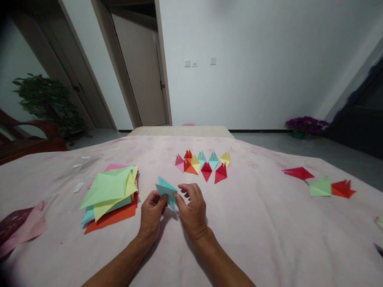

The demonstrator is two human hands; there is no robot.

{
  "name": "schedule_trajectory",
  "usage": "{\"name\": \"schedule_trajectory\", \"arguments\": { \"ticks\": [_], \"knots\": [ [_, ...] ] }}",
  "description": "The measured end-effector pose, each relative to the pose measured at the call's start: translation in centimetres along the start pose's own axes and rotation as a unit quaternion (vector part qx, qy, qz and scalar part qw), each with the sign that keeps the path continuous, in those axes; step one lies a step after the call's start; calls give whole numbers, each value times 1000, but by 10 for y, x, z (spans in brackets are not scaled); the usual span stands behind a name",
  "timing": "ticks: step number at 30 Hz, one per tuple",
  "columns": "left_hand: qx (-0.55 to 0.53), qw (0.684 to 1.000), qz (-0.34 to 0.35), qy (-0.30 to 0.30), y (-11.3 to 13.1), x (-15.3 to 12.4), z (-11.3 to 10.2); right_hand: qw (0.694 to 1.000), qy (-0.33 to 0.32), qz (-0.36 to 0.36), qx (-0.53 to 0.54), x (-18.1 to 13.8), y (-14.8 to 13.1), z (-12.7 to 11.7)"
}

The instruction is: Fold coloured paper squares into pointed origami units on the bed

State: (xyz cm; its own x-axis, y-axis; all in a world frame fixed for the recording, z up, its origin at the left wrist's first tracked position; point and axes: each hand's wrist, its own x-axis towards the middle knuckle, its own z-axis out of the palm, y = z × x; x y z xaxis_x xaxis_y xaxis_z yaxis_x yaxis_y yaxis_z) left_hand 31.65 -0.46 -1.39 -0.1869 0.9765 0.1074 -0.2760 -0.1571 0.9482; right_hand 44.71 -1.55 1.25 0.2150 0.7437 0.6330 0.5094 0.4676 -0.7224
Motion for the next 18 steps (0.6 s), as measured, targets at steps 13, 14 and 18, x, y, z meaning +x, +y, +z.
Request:
{"name": "schedule_trajectory", "arguments": {
  "ticks": [13, 14, 18],
  "knots": [
    [14, 1000, 15, -14, -5, 4, -1, 995, 52, -78, -26, -9, 7, 5],
    [17, 1000, 15, -14, -4, 4, 0, 995, 54, -82, -28, -9, 7, 5],
    [27, 1000, 6, -2, -1, 1, 2, 992, 53, -104, -44, -9, 6, 2]
  ]
}}
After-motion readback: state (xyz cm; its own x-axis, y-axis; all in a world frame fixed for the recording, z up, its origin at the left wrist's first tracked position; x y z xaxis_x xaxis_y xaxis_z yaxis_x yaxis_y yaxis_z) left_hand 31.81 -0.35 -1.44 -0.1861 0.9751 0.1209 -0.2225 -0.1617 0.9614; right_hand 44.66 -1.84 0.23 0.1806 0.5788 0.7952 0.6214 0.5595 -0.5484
